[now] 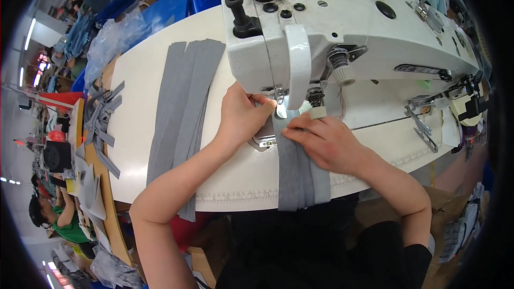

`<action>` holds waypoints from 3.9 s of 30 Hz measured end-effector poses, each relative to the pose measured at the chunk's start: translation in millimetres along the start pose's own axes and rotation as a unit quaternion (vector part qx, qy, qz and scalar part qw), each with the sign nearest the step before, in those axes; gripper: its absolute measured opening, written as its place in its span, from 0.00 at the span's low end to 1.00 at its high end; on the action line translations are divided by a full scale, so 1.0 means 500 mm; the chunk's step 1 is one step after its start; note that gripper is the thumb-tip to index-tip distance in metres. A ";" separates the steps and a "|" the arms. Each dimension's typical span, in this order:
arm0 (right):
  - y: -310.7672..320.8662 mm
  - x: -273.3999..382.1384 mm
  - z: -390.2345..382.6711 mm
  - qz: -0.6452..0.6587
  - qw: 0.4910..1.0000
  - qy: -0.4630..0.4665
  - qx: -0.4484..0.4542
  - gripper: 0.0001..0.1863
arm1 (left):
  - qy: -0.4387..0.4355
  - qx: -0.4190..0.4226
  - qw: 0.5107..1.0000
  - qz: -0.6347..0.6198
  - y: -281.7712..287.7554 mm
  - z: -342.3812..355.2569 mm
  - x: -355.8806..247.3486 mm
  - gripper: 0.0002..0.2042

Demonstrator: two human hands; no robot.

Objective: The person is sewing grey fabric parts together using an industrial sewing machine in a workshop.

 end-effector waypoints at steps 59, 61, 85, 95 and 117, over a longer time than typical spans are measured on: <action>-0.010 -0.015 -0.008 -0.045 0.993 -0.055 -0.096 0.11 | -0.217 0.032 0.973 0.072 -0.032 -0.116 0.032 0.11; -0.003 -0.012 -0.018 -0.046 0.992 -0.062 -0.097 0.12 | -0.229 0.036 0.969 0.083 -0.032 -0.118 0.024 0.11; -0.160 0.281 -0.226 0.312 0.912 -0.231 -0.132 0.12 | 0.028 0.093 0.865 -0.492 -0.077 -0.305 0.058 0.13; -0.180 0.286 -0.226 0.290 0.913 -0.265 -0.107 0.13 | 0.053 0.156 0.831 -0.532 -0.117 -0.403 0.108 0.16; -0.211 0.412 -0.381 0.442 0.821 -0.348 -0.099 0.09 | 0.090 0.202 0.891 -0.396 -0.285 -0.501 0.163 0.08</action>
Point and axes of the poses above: each hand's wrist, its own z-axis towards the middle knuckle, its own y-axis out of the back of the hand, x = y × z, the point moved 3 cm from there along z, towards the middle knuckle, and after that the axes turned 10 degrees about x, right-handed, at the moved point
